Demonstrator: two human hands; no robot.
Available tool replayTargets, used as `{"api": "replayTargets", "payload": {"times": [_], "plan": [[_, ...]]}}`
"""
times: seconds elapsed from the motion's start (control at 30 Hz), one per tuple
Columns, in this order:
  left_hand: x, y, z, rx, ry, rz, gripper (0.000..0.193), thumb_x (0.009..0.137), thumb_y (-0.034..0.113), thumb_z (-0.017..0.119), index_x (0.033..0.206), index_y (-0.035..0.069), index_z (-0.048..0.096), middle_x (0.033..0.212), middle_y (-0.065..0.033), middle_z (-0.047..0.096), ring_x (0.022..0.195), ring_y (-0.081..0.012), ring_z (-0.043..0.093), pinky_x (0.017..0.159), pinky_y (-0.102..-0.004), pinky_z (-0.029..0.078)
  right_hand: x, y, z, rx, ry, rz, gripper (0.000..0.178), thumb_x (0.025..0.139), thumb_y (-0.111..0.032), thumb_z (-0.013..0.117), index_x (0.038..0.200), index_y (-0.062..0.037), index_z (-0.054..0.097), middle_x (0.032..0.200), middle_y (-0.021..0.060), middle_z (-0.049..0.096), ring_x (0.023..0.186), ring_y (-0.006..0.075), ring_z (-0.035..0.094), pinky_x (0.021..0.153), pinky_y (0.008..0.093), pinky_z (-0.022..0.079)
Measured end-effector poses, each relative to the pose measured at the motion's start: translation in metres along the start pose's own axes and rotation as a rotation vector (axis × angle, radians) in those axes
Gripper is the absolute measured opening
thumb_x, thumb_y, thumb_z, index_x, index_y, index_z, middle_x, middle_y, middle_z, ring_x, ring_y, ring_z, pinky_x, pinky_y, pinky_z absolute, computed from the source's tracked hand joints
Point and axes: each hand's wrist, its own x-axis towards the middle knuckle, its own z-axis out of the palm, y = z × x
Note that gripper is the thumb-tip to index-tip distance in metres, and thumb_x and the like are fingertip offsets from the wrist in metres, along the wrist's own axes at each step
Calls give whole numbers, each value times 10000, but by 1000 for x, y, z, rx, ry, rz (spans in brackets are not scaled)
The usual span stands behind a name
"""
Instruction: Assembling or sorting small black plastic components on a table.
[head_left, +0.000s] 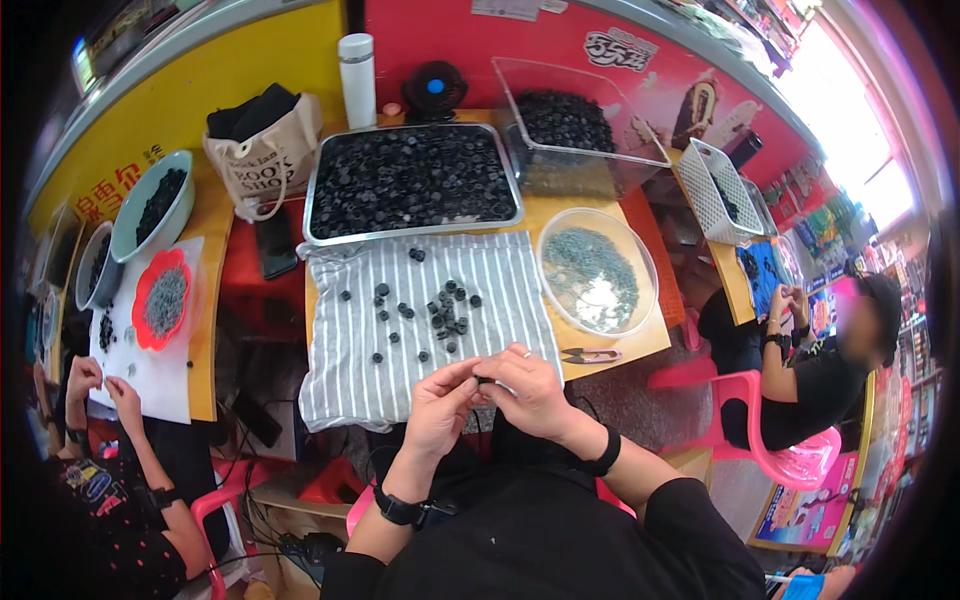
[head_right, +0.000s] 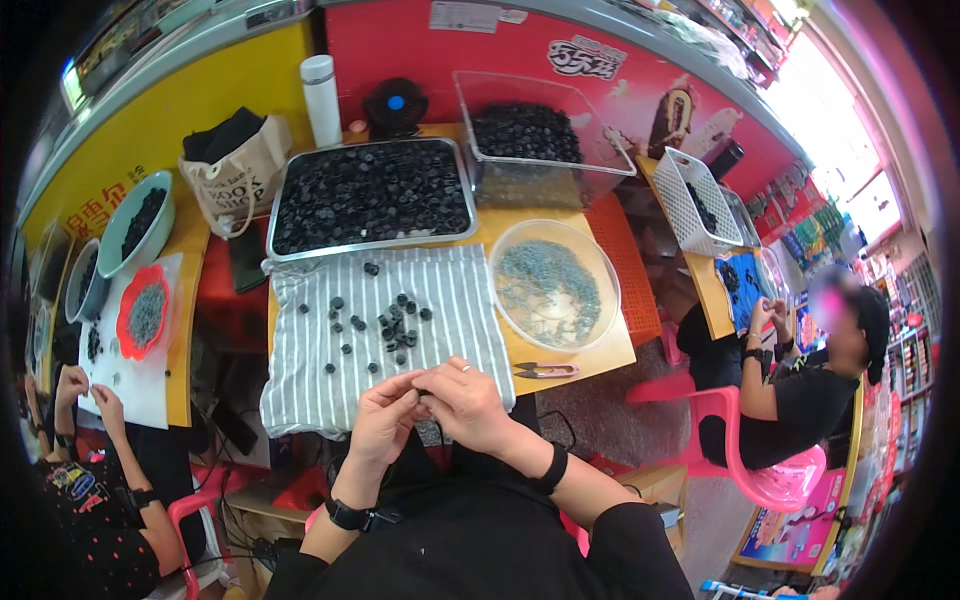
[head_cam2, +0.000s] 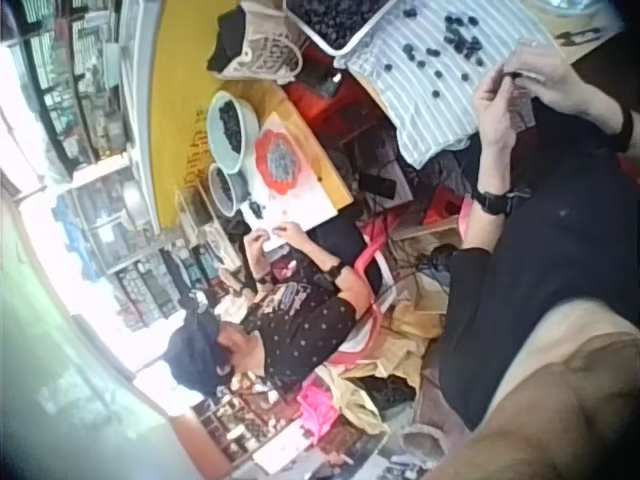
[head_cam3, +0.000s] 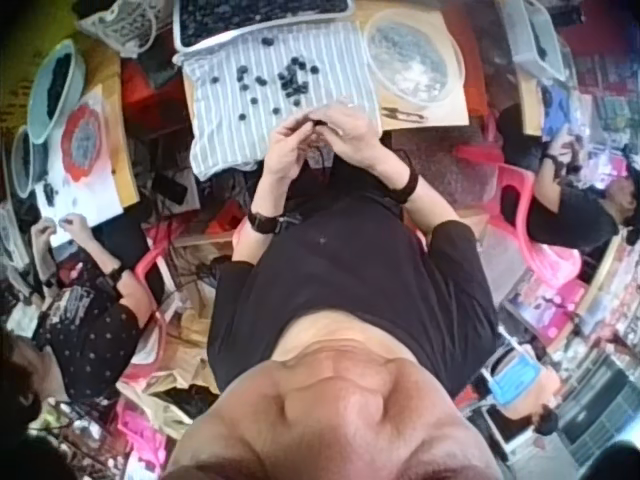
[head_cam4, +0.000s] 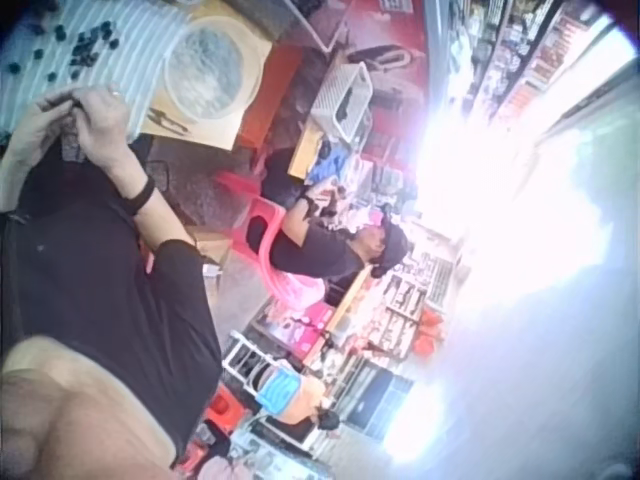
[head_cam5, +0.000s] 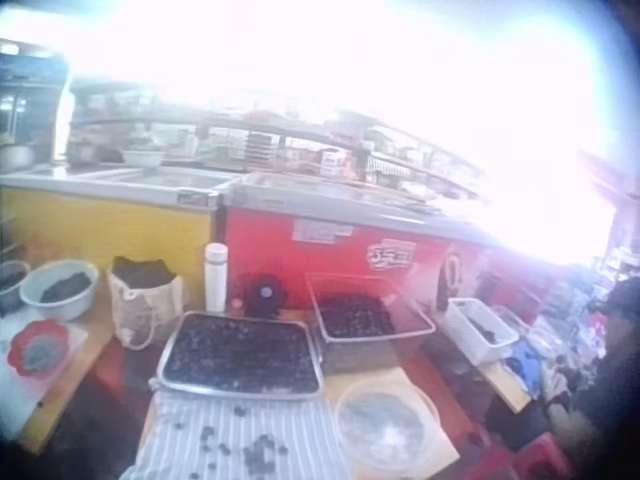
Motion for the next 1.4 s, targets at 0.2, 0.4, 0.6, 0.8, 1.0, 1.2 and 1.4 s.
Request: {"api": "replayTargets", "payload": {"times": [0.2,0.4,0.6,0.8,1.0,1.2,1.4], "plan": [[1,1,-7,-31,24,-13,273,941,21,603,1208,-34,622,1057,-169,695,915,-232,685,797,-329,552,3,13,-32,20,124,80,231,761,63,676,972,-25,643,998,135,647,916,312,645,758,362,528],[3,0,-2,8,-22,43,251,946,32,598,1185,-31,634,1034,-182,699,894,-243,684,794,-323,540,7,111,-133,-451,143,296,66,749,-11,639,805,-28,670,786,145,644,751,324,646,675,387,513],[1,1,-3,8,-14,33,238,951,22,584,1176,-32,639,1033,-183,701,902,-246,685,801,-323,540,11,122,-131,-454,-216,476,61,716,-97,645,749,-55,674,810,161,647,802,367,639,707,451,506],[2,-1,-5,4,-25,31,243,949,25,589,1179,-38,638,1037,-185,700,902,-248,687,806,-324,542,10,128,-126,-524,-263,401,50,739,-89,611,754,-60,648,827,176,624,816,390,625,719,476,488],[-1,0,-2,26,-13,44,240,949,7,580,1173,-52,638,1040,-193,694,892,-230,685,805,-319,542,8,116,-129,-530,-267,403,54,742,-83,609,763,-51,648,830,169,621,833,390,624,735,473,489],[10,10,30,996,93,363,232,851,-15,664,1080,-49,657,924,-126,659,812,-202,630,727,-321,497,14,120,-130,-601,-366,390,43,751,-77,599,749,-40,620,829,168,622,834,389,623,738,473,490],[26,3,29,1645,125,863,218,756,-28,667,972,-20,643,970,-155,560,898,-344,543,767,-421,458,9,121,-128,-612,-317,319,59,770,-84,582,760,-27,592,808,176,620,811,405,620,718,494,484]]}}
